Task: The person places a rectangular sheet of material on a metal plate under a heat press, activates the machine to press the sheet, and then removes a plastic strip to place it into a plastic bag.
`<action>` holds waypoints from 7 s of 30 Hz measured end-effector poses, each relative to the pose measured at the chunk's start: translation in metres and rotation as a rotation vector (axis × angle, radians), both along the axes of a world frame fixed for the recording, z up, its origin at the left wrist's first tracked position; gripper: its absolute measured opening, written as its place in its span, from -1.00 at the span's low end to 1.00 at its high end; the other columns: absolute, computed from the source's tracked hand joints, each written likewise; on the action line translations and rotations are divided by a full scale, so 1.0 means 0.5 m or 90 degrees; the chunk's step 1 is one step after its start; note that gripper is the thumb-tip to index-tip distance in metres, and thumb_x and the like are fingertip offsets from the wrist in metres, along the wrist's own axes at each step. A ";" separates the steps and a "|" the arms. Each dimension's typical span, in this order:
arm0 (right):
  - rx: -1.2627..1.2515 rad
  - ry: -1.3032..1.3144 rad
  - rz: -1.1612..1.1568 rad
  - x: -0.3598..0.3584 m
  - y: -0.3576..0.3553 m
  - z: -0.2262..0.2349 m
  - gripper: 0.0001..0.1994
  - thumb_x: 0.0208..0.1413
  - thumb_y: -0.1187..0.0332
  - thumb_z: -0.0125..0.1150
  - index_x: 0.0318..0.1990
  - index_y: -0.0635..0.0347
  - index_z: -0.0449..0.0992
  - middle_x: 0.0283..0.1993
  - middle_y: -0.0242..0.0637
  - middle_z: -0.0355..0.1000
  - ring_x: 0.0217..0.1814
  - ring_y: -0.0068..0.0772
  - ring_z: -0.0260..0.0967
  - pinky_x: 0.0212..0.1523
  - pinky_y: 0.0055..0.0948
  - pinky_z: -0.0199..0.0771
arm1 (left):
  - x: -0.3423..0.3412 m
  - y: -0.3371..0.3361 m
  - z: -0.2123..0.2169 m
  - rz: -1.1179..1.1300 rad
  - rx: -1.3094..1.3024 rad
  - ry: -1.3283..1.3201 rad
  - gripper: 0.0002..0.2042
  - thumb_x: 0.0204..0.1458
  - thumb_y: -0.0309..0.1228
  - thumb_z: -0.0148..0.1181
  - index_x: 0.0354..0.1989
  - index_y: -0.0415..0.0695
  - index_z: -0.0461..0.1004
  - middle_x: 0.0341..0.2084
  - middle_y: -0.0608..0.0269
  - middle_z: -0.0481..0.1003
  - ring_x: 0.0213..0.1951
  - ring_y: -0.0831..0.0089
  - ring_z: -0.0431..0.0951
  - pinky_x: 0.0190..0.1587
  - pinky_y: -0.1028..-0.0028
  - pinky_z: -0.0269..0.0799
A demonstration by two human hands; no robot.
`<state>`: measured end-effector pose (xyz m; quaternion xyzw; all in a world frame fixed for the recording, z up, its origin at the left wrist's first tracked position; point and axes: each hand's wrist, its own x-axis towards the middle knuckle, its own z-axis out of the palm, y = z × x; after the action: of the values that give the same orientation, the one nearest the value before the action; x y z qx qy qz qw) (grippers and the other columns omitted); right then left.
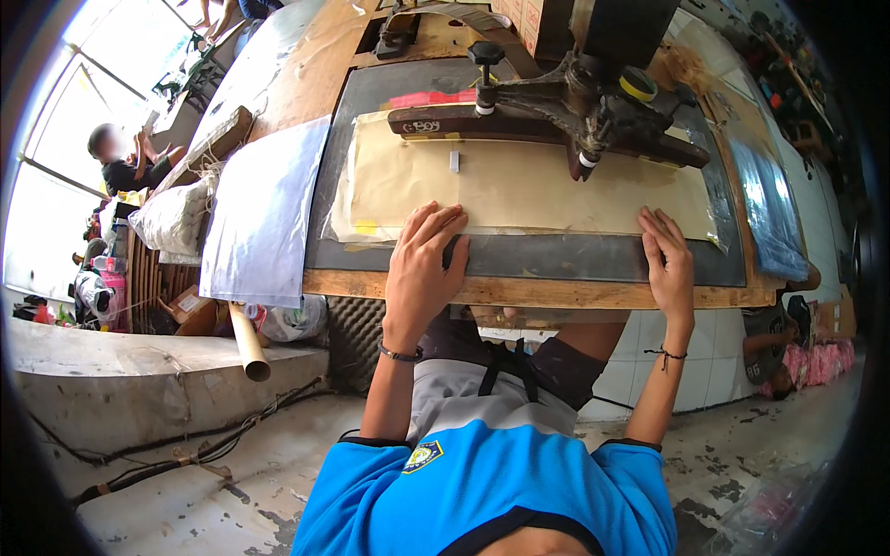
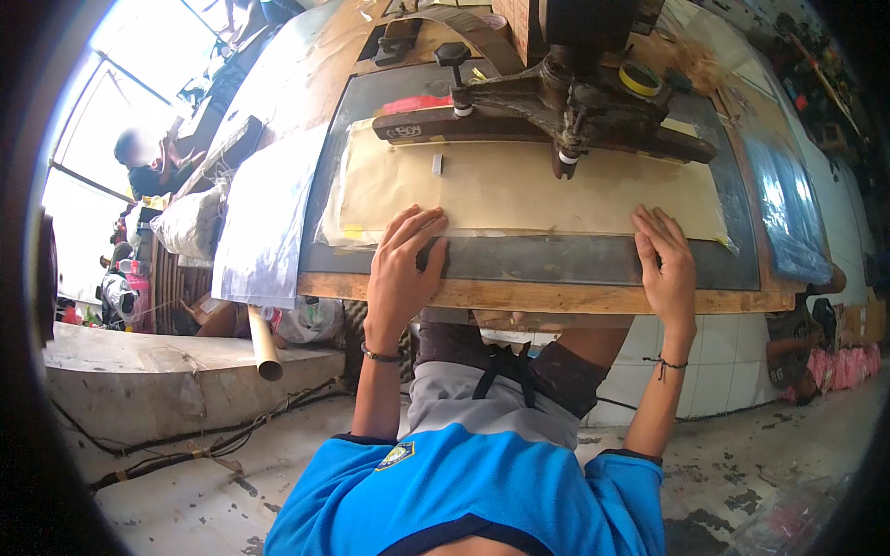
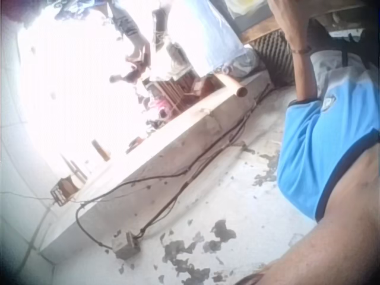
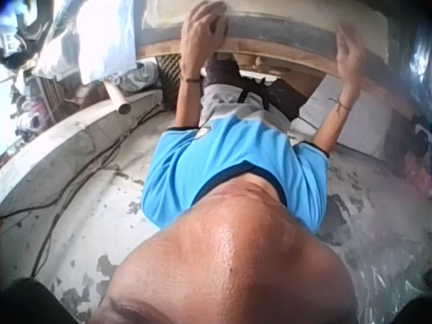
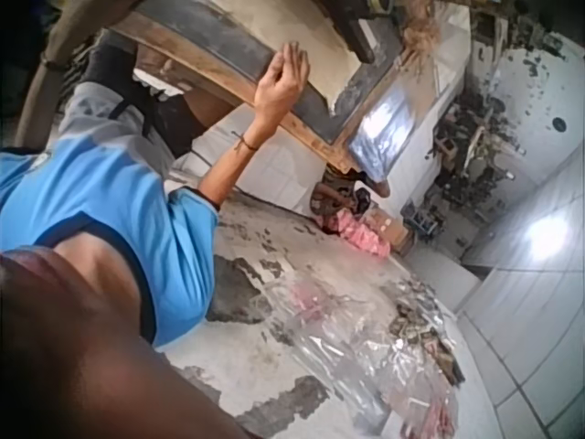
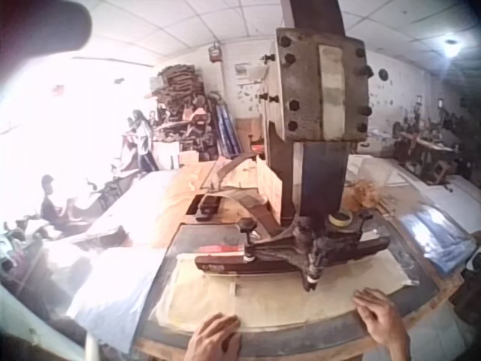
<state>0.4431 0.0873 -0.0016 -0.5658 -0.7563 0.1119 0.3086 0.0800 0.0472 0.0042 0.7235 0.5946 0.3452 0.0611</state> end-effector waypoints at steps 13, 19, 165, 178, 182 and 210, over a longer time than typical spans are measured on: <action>0.001 0.002 0.002 0.001 0.000 -0.006 -0.64 0.43 0.18 0.03 0.15 0.18 0.59 0.24 -0.23 0.52 0.42 -0.04 0.30 0.39 -0.16 0.28 | -0.001 0.002 0.005 0.003 -0.011 -0.002 -0.71 0.10 -0.50 0.24 0.01 -0.20 0.63 0.09 0.16 0.57 0.26 0.09 0.44 0.31 0.19 0.37; 0.007 -0.003 -0.003 0.006 0.000 -0.001 -0.64 0.43 0.18 0.04 0.13 0.20 0.60 0.24 -0.21 0.53 0.42 -0.05 0.31 0.38 -0.17 0.30 | 0.005 0.005 0.006 0.000 -0.013 -0.012 -0.73 0.11 -0.50 0.24 -0.01 -0.21 0.63 0.08 0.15 0.58 0.25 0.08 0.44 0.30 0.19 0.37; 0.093 0.044 -0.035 0.003 -0.027 -0.009 -0.73 0.36 0.21 0.15 -0.08 0.22 0.64 0.07 -0.21 0.59 0.20 -0.12 0.44 0.27 -0.20 0.36 | -0.012 -0.047 -0.016 0.000 0.059 0.040 -0.63 0.11 -0.37 0.26 0.10 -0.16 0.58 0.13 0.17 0.55 0.29 0.13 0.41 0.43 0.14 0.19; 0.087 0.062 -0.034 0.001 -0.027 -0.010 -0.73 0.35 0.21 0.16 -0.09 0.22 0.65 0.07 -0.20 0.59 0.21 -0.12 0.44 0.26 -0.20 0.38 | -0.010 -0.046 -0.015 -0.011 0.061 0.042 -0.64 0.12 -0.37 0.24 0.09 -0.17 0.58 0.13 0.15 0.54 0.27 0.10 0.42 0.41 0.12 0.20; 0.094 0.052 -0.034 0.007 -0.026 -0.010 -0.73 0.35 0.21 0.16 -0.09 0.22 0.65 0.07 -0.20 0.59 0.20 -0.11 0.44 0.25 -0.19 0.38 | -0.011 -0.042 -0.017 -0.014 0.059 0.042 -0.65 0.12 -0.38 0.24 0.09 -0.17 0.58 0.14 0.16 0.54 0.27 0.10 0.42 0.41 0.12 0.21; 0.083 0.058 -0.057 -0.004 -0.030 -0.006 -0.71 0.36 0.20 0.14 -0.11 0.25 0.65 0.07 -0.20 0.58 0.20 -0.12 0.43 0.25 -0.20 0.37 | -0.009 -0.043 -0.010 -0.014 0.044 0.050 -0.64 0.09 -0.40 0.26 0.08 -0.18 0.58 0.15 0.18 0.54 0.28 0.08 0.41 0.41 0.11 0.21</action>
<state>0.4411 0.0722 -0.0048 -0.5724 -0.7209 0.0743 0.3835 0.0756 0.0256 -0.0009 0.7445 0.5764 0.3365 0.0161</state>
